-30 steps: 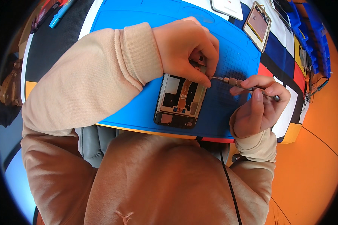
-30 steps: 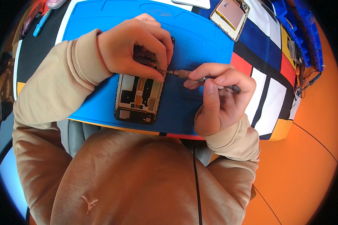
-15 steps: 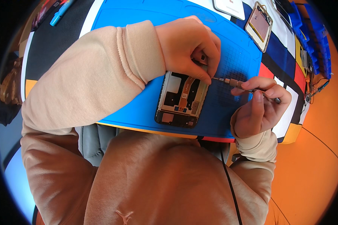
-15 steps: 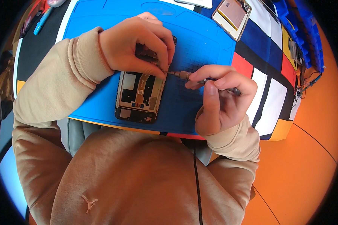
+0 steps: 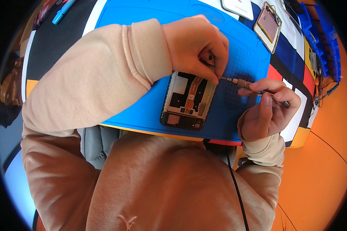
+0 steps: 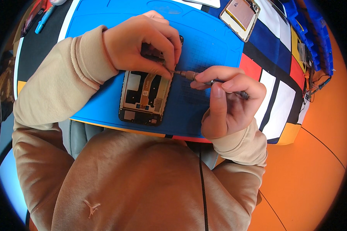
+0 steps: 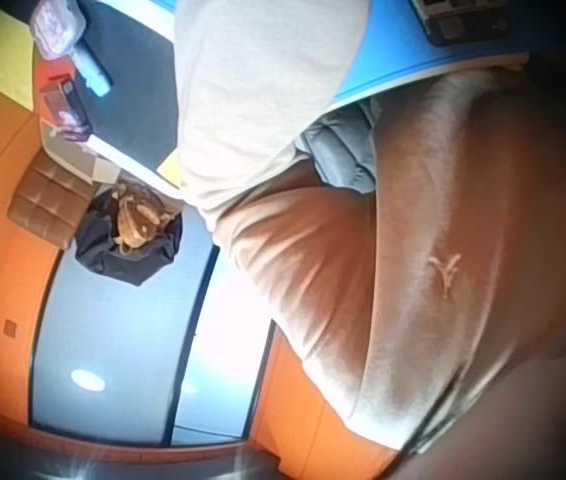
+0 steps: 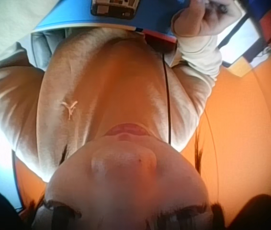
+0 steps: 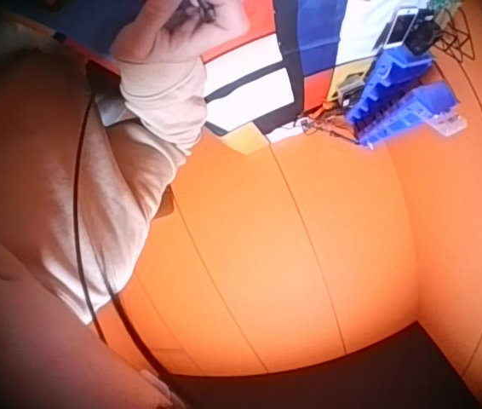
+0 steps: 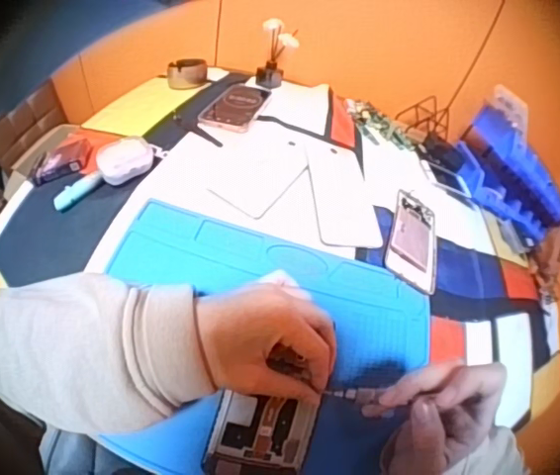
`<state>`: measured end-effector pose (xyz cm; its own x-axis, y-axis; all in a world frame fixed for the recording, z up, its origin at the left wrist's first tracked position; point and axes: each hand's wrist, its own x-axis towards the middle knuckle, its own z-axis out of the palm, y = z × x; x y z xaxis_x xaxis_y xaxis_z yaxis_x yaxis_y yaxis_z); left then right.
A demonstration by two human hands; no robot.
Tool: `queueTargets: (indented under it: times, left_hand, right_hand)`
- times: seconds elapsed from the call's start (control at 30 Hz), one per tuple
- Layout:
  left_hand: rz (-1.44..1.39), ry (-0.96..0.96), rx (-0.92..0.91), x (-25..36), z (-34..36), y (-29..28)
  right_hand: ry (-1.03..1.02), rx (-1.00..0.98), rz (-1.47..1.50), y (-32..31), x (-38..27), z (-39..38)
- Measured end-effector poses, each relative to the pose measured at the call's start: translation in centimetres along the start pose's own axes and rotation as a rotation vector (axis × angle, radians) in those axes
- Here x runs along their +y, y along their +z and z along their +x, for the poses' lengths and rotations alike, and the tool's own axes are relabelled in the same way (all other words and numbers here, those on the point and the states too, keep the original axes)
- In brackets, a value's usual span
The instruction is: The person disassembles a smartphone using a screwdriver, removes the back cover and battery, then reassembles the device by placing the battery and back cover back and tightening screws. The person also handles a second phone, removing its back cover and battery before reassembling it.
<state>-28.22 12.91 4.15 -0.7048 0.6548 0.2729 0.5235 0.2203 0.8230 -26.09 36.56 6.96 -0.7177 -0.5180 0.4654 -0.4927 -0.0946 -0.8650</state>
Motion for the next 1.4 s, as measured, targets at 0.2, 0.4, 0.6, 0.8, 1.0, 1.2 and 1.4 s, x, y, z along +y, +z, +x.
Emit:
queueTargets:
  times: [0.2, 0.4, 0.6, 0.8, 1.0, 1.2, 1.4]
  left_hand:
    - [-0.009, 0.01, 0.009, -0.1, 0.0, 0.1]
    - [-0.008, 0.006, 0.003, 0.1, -0.1, 0.0]
    - [-0.094, -0.009, 0.109, 0.8, -0.2, 0.2]
    - [-0.348, -0.245, 0.13, 0.9, 0.4, 0.5]
    - [-0.344, -0.049, 0.116, 0.7, 0.1, -0.3]
    - [-0.345, -0.124, 0.057, 0.9, 0.2, -0.4]
    - [-0.418, -0.181, 0.054, 0.9, 0.1, -0.5]
  right_hand:
    - [-0.019, -0.026, -0.038, 0.0, -0.1, 0.0]
    - [-0.05, -0.111, -0.087, -0.5, -0.4, 0.1]
    - [-0.131, -0.004, 0.015, -0.2, -0.2, -0.6]
    - [-0.196, -0.197, 0.013, 0.1, -1.3, -2.2]
    - [-0.242, -0.42, 0.081, 0.5, -0.8, -2.0]
    - [-0.184, -0.413, 0.033, 0.6, -1.2, -2.1]
    - [-0.202, -0.424, 0.036, 0.8, -0.8, -2.2]
